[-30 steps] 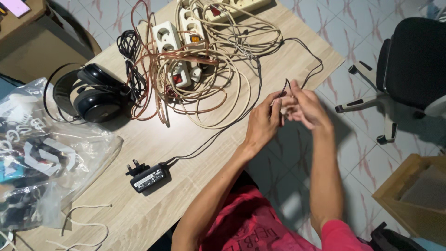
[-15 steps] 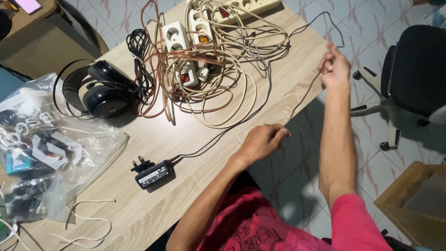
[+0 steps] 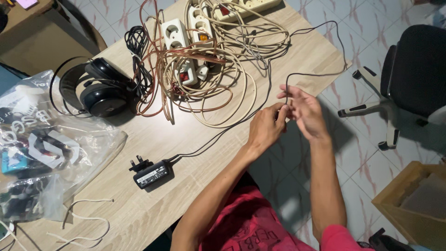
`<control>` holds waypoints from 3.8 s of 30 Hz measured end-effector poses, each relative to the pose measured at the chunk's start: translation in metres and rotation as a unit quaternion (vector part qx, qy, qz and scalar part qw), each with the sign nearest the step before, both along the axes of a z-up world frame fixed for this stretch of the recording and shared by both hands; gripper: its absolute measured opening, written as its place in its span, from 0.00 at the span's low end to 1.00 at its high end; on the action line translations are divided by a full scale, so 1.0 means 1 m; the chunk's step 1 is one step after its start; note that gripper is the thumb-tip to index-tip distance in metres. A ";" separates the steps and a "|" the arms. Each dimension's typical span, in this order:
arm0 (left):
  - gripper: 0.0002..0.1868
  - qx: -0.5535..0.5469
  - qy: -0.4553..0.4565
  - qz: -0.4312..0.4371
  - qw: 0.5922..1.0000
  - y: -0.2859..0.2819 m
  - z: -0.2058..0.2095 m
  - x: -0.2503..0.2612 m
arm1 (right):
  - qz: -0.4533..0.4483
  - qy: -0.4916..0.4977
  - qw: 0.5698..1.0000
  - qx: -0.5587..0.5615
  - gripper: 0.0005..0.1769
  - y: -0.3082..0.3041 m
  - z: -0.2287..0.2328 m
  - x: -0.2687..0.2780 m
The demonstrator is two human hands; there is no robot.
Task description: The person untangles a black power adapter cable and a pair of wired earphones on a wooden table. They coil the earphone cable neatly and place it into a clear plastic bag. The person then picks up a pair of black over-ear headphones and places them into the same bag before handling another tangled cable.
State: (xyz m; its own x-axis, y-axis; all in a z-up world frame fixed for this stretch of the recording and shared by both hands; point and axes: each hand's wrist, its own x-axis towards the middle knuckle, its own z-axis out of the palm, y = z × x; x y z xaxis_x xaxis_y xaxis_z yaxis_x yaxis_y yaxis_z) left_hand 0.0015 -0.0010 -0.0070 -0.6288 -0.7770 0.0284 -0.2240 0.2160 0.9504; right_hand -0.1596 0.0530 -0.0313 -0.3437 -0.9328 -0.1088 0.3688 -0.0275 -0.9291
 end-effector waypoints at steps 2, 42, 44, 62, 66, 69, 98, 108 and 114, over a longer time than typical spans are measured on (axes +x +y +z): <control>0.19 -0.012 0.000 0.000 1.000 0.001 0.001 -0.002 | 0.003 0.096 0.995 0.017 0.22 -0.002 0.010 0.010; 0.17 0.044 0.066 -0.030 0.996 0.007 0.023 0.040 | -0.201 0.593 0.753 0.200 0.32 -0.015 -0.001 -0.056; 0.16 0.050 0.079 -0.014 0.996 0.007 0.022 0.037 | -0.325 0.634 0.702 0.029 0.27 -0.001 0.000 -0.006; 0.17 0.018 0.007 0.018 1.000 0.001 0.008 0.045 | 0.073 0.005 0.993 0.091 0.21 -0.042 0.020 0.001; 0.17 0.001 -0.001 0.042 0.999 -0.005 0.005 0.042 | 0.132 0.154 0.961 0.186 0.17 -0.045 0.020 0.023; 0.18 -0.006 -0.021 0.047 0.999 -0.005 -0.001 0.042 | 0.076 0.135 0.985 0.076 0.08 -0.049 0.013 0.033; 0.21 -0.026 0.223 0.025 0.974 -0.046 0.004 0.070 | 0.352 0.255 0.897 0.081 0.11 -0.015 -0.014 0.084; 0.16 0.198 0.050 -0.226 0.953 -0.020 -0.053 0.156 | -0.013 -0.144 0.988 -0.052 0.16 -0.091 -0.014 0.008; 0.15 0.227 0.017 -0.123 0.966 -0.036 -0.017 0.221 | -0.026 -0.185 0.979 -0.078 0.15 -0.109 -0.055 -0.045</control>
